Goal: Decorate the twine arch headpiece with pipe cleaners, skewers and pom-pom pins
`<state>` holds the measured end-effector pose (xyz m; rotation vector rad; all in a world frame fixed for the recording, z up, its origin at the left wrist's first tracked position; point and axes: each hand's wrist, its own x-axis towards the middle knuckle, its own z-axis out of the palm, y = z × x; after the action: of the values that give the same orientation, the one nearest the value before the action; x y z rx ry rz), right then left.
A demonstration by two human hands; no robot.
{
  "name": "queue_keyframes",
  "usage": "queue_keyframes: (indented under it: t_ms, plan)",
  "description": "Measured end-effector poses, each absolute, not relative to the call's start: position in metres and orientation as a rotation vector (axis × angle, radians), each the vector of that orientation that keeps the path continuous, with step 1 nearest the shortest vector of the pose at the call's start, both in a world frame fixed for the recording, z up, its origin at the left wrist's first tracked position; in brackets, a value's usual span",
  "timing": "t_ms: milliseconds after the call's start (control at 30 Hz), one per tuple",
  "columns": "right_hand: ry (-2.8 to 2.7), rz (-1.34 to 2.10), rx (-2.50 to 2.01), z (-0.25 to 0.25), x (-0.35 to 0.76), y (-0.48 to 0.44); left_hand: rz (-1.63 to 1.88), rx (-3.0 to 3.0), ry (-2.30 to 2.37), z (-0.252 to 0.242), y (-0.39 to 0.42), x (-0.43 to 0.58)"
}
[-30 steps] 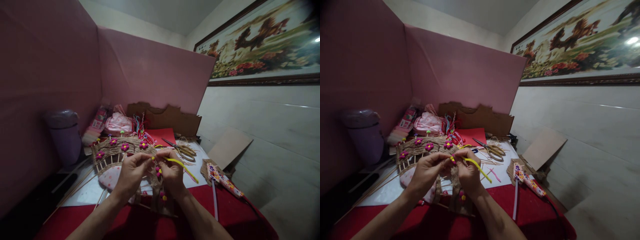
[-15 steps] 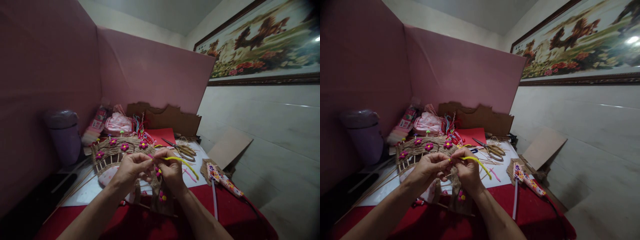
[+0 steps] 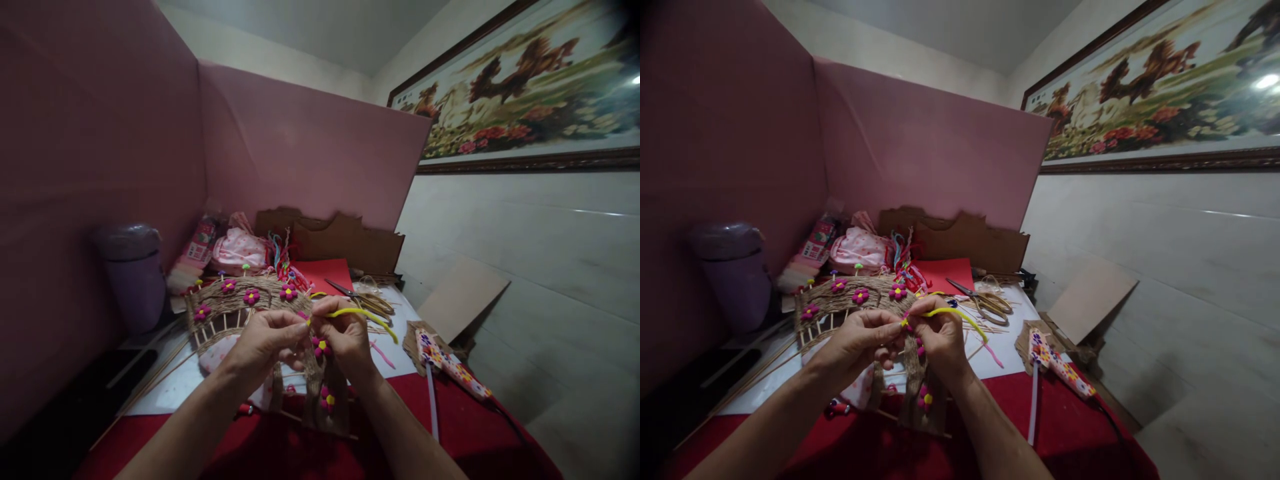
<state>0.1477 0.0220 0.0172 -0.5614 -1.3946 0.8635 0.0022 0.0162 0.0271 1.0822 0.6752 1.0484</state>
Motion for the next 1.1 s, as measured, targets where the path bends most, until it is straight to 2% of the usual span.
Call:
queue_keyframes:
  t_ms: [367,600,1100]
  plan:
    - [-1.499,0.692,-0.558,0.010,0.147,0.023,1.076,1.099,0.723,0.023,0.019,0.005]
    - [-1.571,0.496,-0.619,0.005,0.148,0.023,1.244,1.170,0.831,0.023,0.018,0.006]
    - [-1.509,0.487,-0.660,0.005,0.147,0.024,1.127,1.103,0.702,0.027,0.015,0.005]
